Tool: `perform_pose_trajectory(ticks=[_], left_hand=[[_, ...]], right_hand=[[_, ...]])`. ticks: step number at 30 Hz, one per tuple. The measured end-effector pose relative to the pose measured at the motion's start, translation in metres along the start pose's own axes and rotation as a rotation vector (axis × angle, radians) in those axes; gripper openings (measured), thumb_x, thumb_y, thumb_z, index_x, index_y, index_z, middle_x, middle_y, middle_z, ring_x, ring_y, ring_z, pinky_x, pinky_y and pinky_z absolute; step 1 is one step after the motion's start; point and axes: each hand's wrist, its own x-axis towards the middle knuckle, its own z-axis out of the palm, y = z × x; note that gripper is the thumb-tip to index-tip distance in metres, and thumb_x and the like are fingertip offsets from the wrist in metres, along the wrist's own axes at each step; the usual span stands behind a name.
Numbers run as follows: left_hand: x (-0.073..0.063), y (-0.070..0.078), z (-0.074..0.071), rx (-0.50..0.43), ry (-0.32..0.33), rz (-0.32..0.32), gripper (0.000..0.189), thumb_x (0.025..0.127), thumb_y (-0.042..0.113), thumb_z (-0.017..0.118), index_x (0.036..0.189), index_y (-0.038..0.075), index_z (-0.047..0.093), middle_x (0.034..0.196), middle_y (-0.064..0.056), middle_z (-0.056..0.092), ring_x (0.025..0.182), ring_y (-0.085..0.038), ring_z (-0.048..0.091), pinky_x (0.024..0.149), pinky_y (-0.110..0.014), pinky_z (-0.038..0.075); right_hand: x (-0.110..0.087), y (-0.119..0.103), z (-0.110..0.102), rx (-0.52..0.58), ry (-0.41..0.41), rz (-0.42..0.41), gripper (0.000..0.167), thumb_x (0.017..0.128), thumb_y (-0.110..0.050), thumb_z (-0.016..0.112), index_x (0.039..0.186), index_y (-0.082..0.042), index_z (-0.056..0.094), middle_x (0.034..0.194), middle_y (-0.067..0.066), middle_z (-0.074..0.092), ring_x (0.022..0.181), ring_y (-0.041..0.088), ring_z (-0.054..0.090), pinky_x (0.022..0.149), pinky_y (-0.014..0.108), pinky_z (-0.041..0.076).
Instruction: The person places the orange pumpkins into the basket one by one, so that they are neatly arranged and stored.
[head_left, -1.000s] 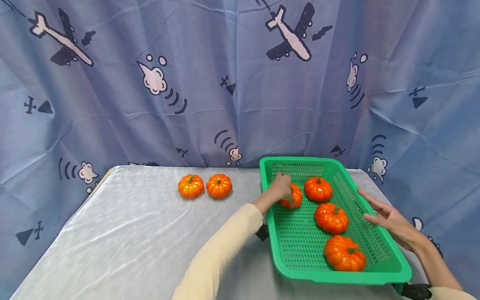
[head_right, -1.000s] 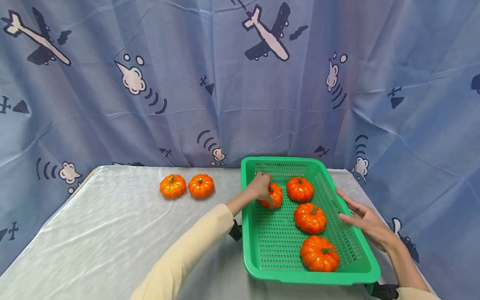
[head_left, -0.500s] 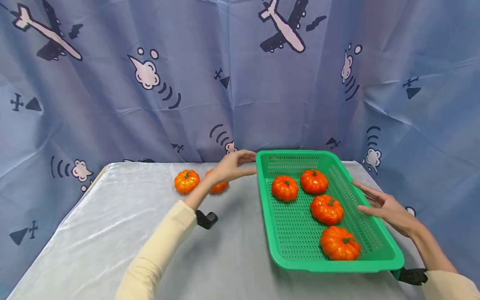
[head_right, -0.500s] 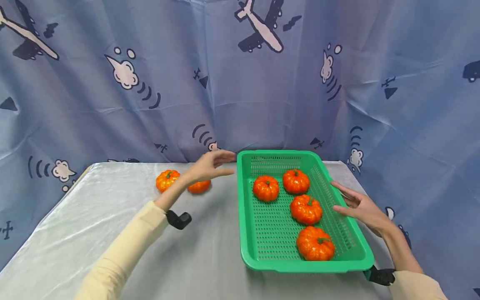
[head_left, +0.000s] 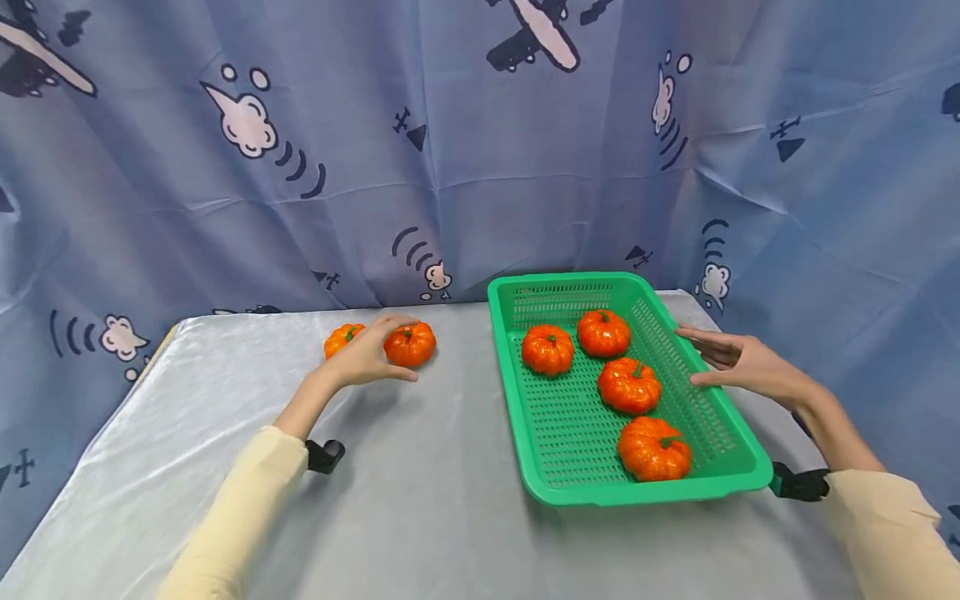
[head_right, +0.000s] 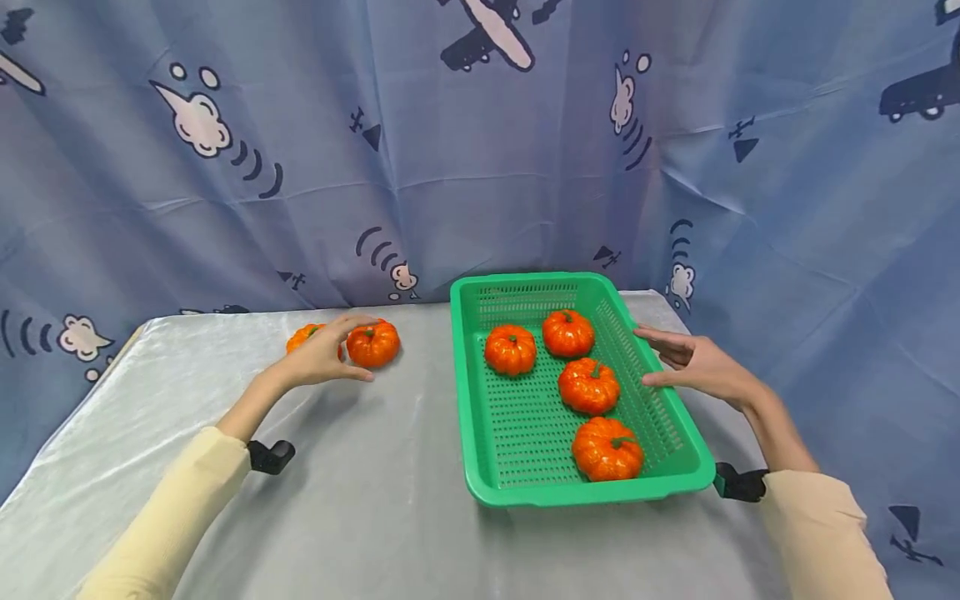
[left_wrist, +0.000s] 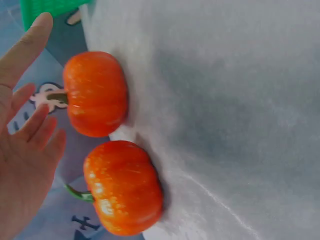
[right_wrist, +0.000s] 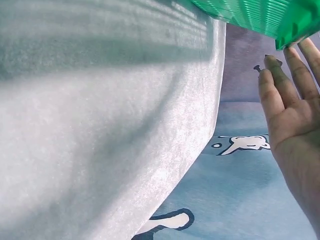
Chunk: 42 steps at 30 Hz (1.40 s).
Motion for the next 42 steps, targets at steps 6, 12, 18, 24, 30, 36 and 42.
perform_pose_trajectory(ticks=[6,12,18,24,30,36,42], left_hand=[[0.024,-0.005,0.008,0.018,-0.021,-0.085,0.101,0.067,0.025,0.089,0.149,0.011,0.03,0.149,-0.018,0.029,0.134,-0.036,0.034,0.107,-0.055,0.031],[0.04,-0.015,0.017,0.064,-0.114,-0.183,0.114,0.07,0.029,0.087,0.153,0.007,0.013,0.153,-0.022,0.022,0.14,-0.037,0.022,0.112,-0.052,0.022],[0.044,-0.029,0.03,0.08,-0.09,-0.234,0.113,0.067,0.031,0.089,0.151,0.005,0.019,0.15,-0.021,0.031,0.138,-0.038,0.029,0.112,-0.049,0.024],[0.038,-0.038,0.033,0.119,0.024,-0.182,0.103,0.064,0.03,0.091,0.144,-0.001,0.033,0.137,-0.023,0.047,0.126,-0.04,0.044,0.106,-0.05,0.035],[0.038,-0.017,0.019,0.042,0.126,-0.127,0.094,0.063,0.026,0.091,0.139,0.006,0.038,0.126,-0.019,0.056,0.111,-0.035,0.055,0.096,-0.048,0.045],[0.037,0.019,0.0,-0.01,0.218,-0.153,0.095,0.061,0.036,0.091,0.139,0.015,0.041,0.121,-0.012,0.06,0.103,-0.031,0.057,0.088,-0.044,0.049],[0.036,0.053,-0.001,-0.01,0.255,-0.064,0.091,0.066,0.035,0.089,0.141,0.012,0.043,0.124,-0.013,0.06,0.104,-0.031,0.06,0.089,-0.044,0.05]], right_hand=[[-0.012,0.007,-0.002,-0.021,0.015,-0.02,0.071,0.089,-0.011,0.069,0.15,-0.012,0.033,0.152,-0.004,0.033,0.118,-0.022,0.034,0.091,0.006,0.037],[-0.017,0.015,0.002,-0.006,0.018,-0.029,0.069,0.09,-0.008,0.066,0.15,-0.015,0.032,0.152,-0.006,0.031,0.116,-0.023,0.034,0.089,0.005,0.038],[-0.013,0.016,0.002,0.02,0.011,-0.041,0.068,0.092,-0.006,0.063,0.151,-0.015,0.03,0.15,-0.017,0.028,0.115,-0.024,0.033,0.088,0.006,0.039],[-0.007,0.017,0.005,0.036,-0.004,-0.035,0.067,0.093,-0.007,0.062,0.151,-0.014,0.029,0.147,-0.022,0.027,0.115,-0.025,0.033,0.089,0.005,0.038],[-0.004,0.02,0.006,0.053,-0.013,-0.033,0.067,0.094,-0.008,0.06,0.152,-0.016,0.027,0.145,-0.026,0.025,0.114,-0.025,0.033,0.089,0.006,0.038],[0.001,0.02,0.007,0.047,-0.007,-0.011,0.066,0.096,-0.013,0.059,0.153,-0.02,0.027,0.147,-0.025,0.025,0.111,-0.026,0.033,0.087,0.007,0.04],[0.001,0.021,0.007,0.045,-0.002,-0.001,0.065,0.096,-0.016,0.059,0.152,-0.023,0.027,0.153,-0.015,0.023,0.109,-0.026,0.032,0.087,0.009,0.041]])
